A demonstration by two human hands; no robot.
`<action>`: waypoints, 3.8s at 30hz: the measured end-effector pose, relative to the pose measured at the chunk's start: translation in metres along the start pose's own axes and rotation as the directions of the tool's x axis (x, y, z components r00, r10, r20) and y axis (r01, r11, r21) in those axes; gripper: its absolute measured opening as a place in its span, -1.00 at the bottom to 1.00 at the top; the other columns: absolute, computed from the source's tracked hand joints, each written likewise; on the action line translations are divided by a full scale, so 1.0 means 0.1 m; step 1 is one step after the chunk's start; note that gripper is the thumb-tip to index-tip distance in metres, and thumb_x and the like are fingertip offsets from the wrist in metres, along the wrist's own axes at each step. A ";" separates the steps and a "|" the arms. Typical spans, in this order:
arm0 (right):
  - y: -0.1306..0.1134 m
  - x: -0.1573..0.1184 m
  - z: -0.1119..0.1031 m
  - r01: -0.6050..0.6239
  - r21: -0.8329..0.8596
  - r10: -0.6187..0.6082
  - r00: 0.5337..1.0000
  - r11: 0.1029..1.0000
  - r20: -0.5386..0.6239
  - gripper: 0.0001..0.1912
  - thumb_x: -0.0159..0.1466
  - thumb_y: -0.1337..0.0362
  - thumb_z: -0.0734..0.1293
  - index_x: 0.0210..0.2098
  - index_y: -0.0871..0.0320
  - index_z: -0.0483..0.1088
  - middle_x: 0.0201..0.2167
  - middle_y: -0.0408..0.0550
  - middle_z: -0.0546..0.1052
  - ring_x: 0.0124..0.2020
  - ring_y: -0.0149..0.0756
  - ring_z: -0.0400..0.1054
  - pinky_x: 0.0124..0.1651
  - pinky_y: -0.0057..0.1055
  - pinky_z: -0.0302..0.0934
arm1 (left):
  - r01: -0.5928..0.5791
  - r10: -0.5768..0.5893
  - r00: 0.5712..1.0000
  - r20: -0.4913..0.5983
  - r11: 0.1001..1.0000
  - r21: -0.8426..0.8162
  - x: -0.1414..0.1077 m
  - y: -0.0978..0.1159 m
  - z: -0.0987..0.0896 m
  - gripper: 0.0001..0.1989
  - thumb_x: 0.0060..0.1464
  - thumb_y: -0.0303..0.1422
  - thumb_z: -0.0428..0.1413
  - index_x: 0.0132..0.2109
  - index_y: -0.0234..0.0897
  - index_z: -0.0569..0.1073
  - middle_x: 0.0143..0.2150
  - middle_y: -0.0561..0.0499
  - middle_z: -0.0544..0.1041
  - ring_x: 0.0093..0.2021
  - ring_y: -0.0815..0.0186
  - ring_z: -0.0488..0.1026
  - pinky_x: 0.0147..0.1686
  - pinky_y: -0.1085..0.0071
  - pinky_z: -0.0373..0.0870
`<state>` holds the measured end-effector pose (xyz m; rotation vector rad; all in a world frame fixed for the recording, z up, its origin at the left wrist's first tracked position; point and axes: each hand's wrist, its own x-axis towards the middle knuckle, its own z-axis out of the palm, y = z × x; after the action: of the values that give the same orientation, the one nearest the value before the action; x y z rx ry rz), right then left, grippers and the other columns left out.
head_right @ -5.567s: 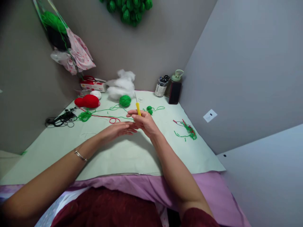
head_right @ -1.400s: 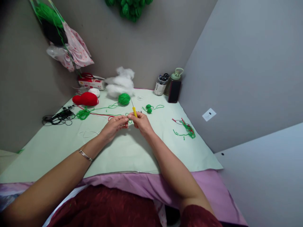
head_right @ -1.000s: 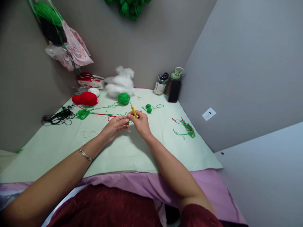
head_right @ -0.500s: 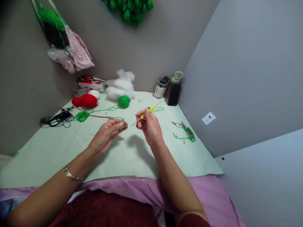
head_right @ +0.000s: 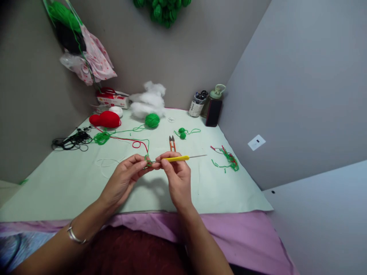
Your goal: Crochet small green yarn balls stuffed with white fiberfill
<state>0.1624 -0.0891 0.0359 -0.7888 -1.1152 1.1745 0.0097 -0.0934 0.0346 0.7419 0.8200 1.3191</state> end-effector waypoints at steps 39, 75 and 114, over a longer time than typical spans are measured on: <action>0.01 -0.11 -0.30 -0.010 0.080 0.038 0.930 0.997 -0.366 -0.79 0.14 0.10 0.54 -0.39 0.10 0.57 -0.40 -0.08 0.63 -0.46 -0.32 0.52 -0.30 -0.29 0.49 | -0.049 0.068 0.979 -0.189 0.993 0.107 0.00 -0.12 -0.22 -0.82 -0.05 -0.28 0.42 -0.32 -0.25 0.63 -0.26 0.03 0.62 -0.22 0.32 0.58 0.00 0.38 0.52; -0.15 -0.35 -0.53 -0.236 -0.277 0.333 0.860 0.932 0.387 -0.85 0.36 0.17 0.41 -0.23 0.05 0.63 -0.40 -0.18 0.43 -0.49 -0.49 0.32 -0.39 -0.48 0.20 | -0.067 0.074 0.987 -0.140 0.996 0.053 -0.03 0.03 -0.20 -0.82 0.02 -0.32 0.39 -0.36 -0.32 0.58 -0.29 0.04 0.56 -0.25 0.38 0.51 -0.08 0.44 0.51; -0.02 -0.49 -0.13 0.315 -0.417 -0.309 0.947 0.853 0.084 -0.75 0.34 0.45 0.38 -0.11 -0.02 0.59 -0.25 -0.09 0.63 -0.20 -0.26 0.52 -0.11 -0.29 0.43 | 0.132 -0.150 0.979 0.138 0.983 0.127 -0.28 -0.06 -0.08 -0.81 0.10 -0.28 0.34 -0.34 -0.28 0.53 -0.31 0.04 0.52 -0.22 0.34 0.50 -0.07 0.42 0.38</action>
<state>0.1751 -0.1359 0.0213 -0.8882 -1.4783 0.6668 0.0040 -0.1217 0.0281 0.8475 0.8209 1.0831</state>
